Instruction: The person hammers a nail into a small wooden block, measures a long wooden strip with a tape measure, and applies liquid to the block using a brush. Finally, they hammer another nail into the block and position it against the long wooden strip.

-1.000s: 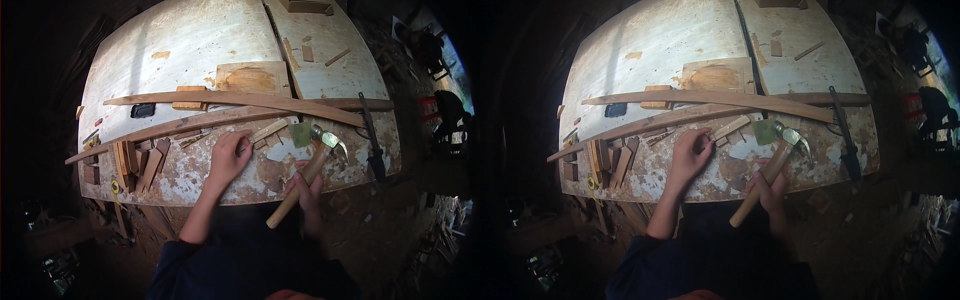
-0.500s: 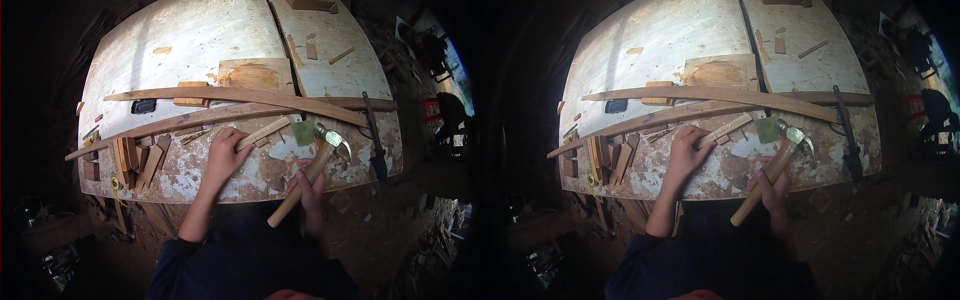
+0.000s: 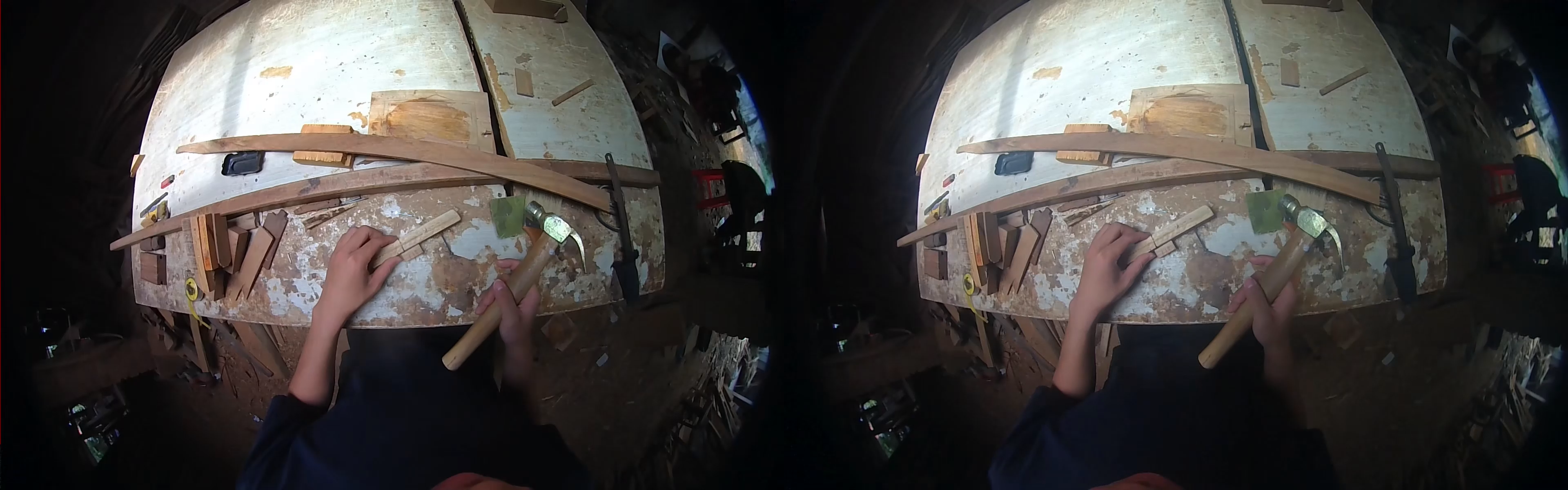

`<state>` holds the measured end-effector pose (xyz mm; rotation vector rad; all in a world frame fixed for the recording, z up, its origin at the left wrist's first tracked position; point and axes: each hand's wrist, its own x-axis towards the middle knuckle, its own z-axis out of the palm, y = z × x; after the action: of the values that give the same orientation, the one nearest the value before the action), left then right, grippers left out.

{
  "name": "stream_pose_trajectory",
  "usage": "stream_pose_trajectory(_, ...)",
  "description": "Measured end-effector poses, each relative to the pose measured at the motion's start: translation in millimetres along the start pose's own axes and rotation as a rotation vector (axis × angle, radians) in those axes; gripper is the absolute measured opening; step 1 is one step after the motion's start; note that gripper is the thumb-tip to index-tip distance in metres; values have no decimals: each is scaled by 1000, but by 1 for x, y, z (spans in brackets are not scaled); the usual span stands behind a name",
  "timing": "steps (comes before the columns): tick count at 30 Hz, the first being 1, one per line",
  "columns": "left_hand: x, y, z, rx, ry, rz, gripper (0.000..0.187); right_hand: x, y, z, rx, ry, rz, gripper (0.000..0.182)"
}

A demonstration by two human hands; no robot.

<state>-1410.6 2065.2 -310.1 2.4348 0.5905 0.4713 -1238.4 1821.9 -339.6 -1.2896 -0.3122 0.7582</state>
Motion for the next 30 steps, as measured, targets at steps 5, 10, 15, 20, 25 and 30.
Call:
stream_pose_trajectory(5,10,10,5,14,72,47,42,0,1,-1,-3,5,10,35)
stream_pose_trajectory(10,20,10,24,-4,48,82,44,0,3,1,-49,9,2,36)
stream_pose_trajectory(15,21,13,23,-32,39,83,38,0,3,0,-16,13,-8,35)
stream_pose_trajectory(20,37,5,14,-63,103,-1,21,1,2,-1,-9,-9,-16,35)
stream_pose_trajectory(25,61,-9,7,113,-33,-28,13,2,5,0,-31,-11,-45,35)
stream_pose_trajectory(30,69,-9,8,100,-111,-53,12,1,3,2,-34,7,-61,34)
